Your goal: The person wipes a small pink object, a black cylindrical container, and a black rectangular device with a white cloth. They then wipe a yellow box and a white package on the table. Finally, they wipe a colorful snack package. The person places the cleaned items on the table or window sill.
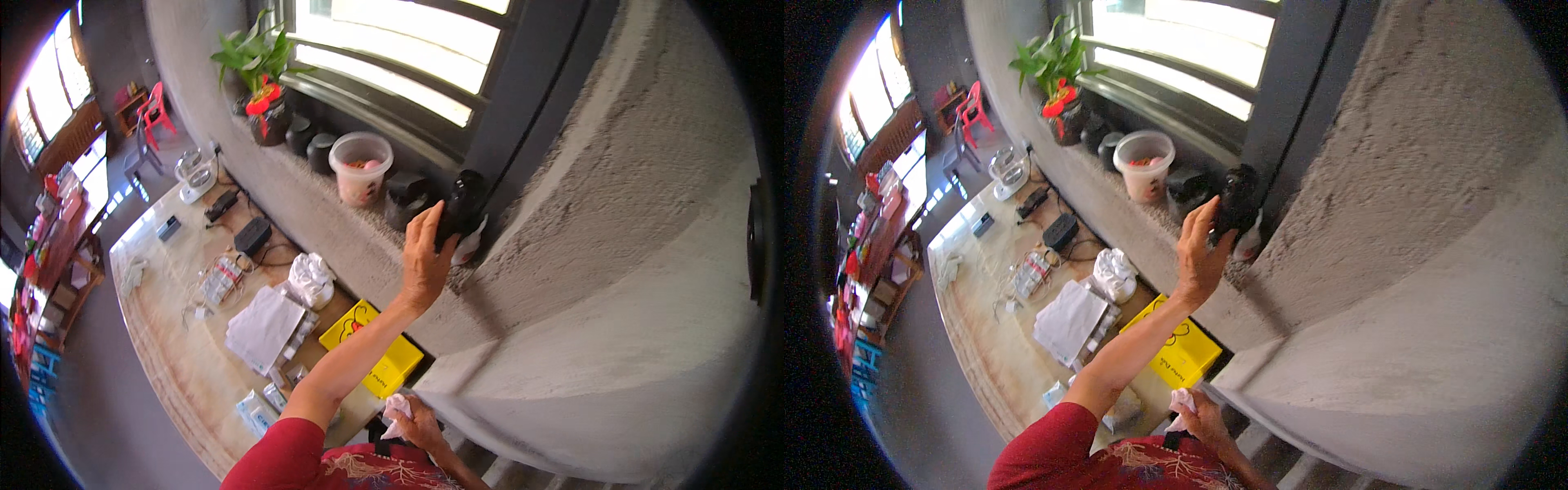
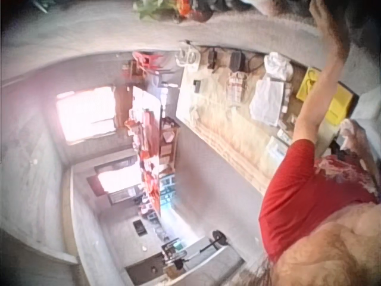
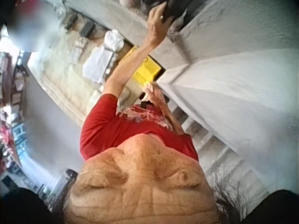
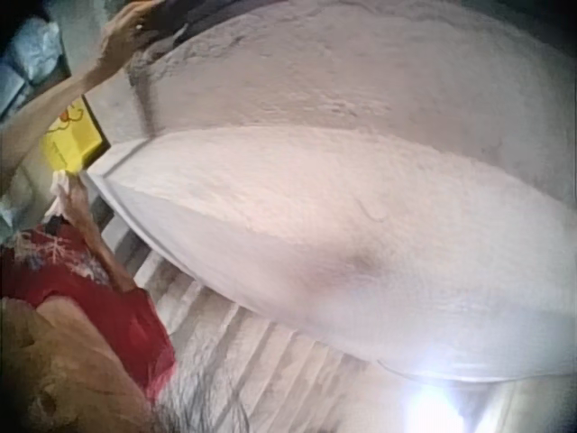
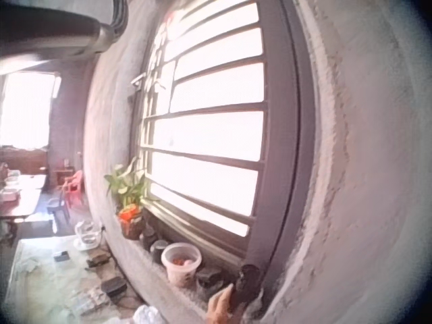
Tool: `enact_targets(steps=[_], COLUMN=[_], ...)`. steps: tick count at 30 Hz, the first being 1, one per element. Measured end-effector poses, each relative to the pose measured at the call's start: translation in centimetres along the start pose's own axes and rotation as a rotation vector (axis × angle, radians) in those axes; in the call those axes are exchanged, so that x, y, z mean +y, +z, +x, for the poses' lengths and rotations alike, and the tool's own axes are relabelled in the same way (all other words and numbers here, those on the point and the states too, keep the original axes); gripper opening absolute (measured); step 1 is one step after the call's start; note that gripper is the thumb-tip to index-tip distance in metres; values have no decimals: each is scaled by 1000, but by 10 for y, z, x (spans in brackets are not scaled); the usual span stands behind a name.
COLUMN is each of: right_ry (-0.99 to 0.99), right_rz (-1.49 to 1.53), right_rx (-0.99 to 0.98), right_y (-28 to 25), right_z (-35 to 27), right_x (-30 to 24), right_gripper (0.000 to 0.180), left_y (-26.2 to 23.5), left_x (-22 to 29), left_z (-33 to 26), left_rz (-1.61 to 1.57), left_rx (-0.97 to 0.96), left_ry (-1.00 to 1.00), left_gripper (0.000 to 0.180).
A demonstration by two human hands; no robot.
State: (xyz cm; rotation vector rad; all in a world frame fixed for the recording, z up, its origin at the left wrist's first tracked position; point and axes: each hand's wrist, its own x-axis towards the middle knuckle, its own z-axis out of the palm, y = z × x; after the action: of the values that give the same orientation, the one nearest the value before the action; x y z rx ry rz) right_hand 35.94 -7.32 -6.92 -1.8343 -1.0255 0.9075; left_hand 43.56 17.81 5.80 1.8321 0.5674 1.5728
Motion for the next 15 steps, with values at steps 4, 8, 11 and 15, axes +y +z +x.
enact_targets(steps=[4, 8, 11, 15], right_ry=[32, -15, 77, 113], right_rz=[209, 138, 147, -2], right_rx=[-14, -57, -103, -133], right_y=[19, 25, 27, 39], right_z=[-3, -8, -16, -17], right_x=[27, 35, 8, 18], right_gripper=[18, 23, 18, 23], left_y=[-21, -69, -118, -209], left_x=[12, 9, -4, -32], left_z=[-22, -96, -175, -284], left_rz=[-16, 29, 148, 496], left_rx=[109, 91, 29, -52], left_ry=[74, 95, -91, -490], left_gripper=[56, 53, 53, 52])
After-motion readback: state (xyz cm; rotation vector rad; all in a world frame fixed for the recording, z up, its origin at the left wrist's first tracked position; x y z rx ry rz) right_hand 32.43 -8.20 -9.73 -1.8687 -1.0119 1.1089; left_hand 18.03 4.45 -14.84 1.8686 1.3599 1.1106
